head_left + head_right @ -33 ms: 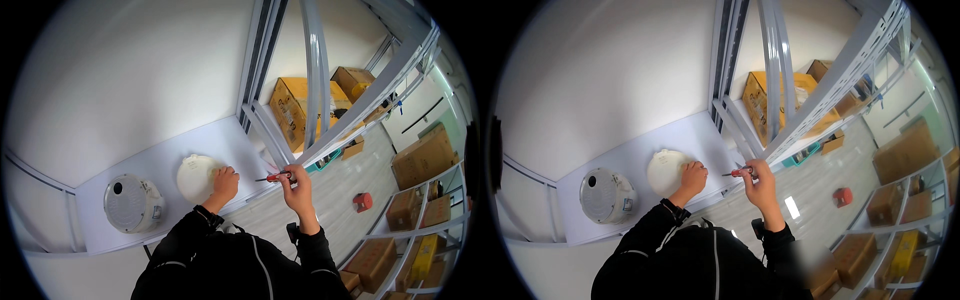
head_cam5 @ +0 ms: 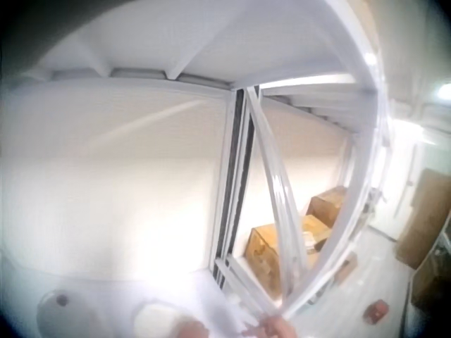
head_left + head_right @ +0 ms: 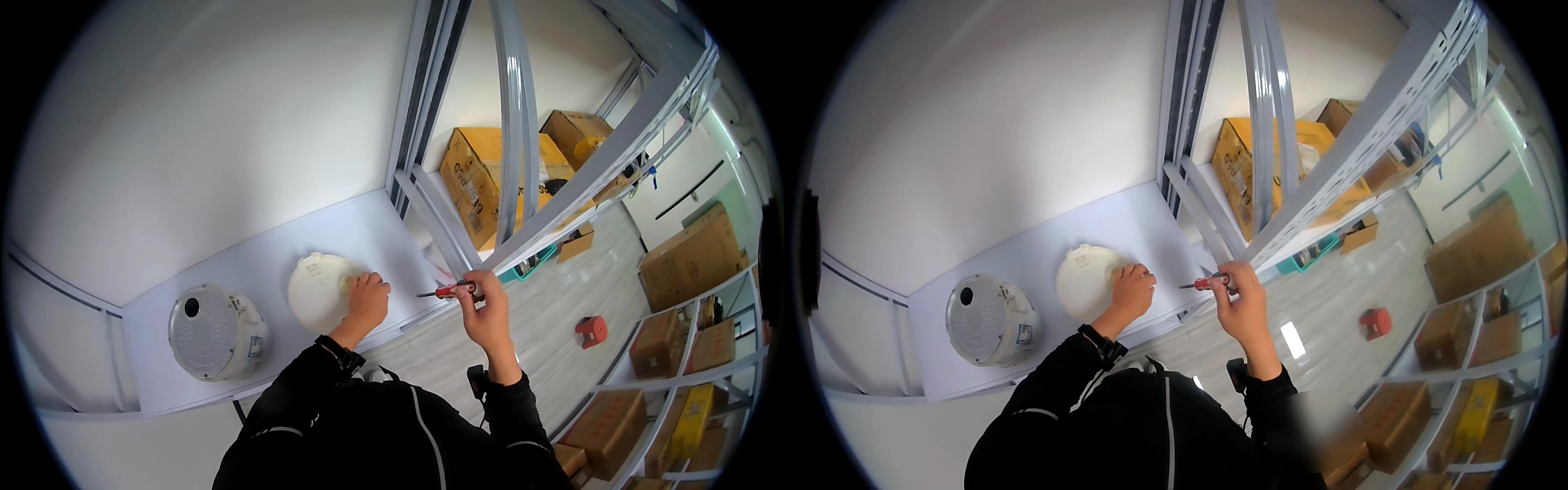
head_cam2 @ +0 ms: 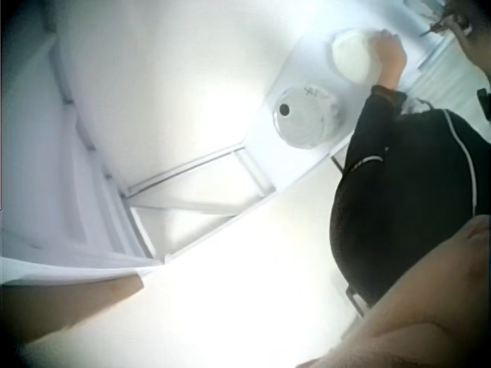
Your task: The person uses a screwdriver to remove screws from the base of a white ceiling light fixture. They detach the base, insert a light bulb into the socket, and reattach the base. The person repeats this process for a second identical fixture.
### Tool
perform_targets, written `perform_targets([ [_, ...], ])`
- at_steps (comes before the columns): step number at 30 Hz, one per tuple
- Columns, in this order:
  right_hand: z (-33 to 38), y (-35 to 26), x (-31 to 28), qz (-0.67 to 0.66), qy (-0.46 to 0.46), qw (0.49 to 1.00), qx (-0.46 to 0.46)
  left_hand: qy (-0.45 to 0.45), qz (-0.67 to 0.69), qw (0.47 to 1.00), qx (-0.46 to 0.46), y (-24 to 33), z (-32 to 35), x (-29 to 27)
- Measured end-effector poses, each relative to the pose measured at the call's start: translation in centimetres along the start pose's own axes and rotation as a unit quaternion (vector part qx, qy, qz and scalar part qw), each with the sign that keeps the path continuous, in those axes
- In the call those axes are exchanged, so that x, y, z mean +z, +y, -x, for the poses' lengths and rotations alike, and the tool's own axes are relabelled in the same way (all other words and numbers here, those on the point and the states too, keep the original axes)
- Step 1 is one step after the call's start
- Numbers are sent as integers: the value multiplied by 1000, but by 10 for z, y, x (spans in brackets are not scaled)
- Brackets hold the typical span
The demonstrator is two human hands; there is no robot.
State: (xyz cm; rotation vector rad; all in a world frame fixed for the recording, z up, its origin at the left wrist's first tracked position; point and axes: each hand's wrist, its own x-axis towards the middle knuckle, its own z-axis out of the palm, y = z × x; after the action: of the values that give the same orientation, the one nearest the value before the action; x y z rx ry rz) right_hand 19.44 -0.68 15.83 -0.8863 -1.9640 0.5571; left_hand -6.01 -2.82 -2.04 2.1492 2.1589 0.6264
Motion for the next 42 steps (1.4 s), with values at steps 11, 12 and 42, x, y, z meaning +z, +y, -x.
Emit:
perform_targets([
  [11, -13, -3, 26, -32, -11, 999, -21, 35, 73, 996, -37, -22, 37, -58],
  [12, -17, -4, 31, -35, -16, 999, -27, 38, 72, 996, -41, -31, 44, -62],
  [42, -20, -23, 110, -78, -166, 977, -106, -41, 36, 997, -49, -38, 83, -78],
])
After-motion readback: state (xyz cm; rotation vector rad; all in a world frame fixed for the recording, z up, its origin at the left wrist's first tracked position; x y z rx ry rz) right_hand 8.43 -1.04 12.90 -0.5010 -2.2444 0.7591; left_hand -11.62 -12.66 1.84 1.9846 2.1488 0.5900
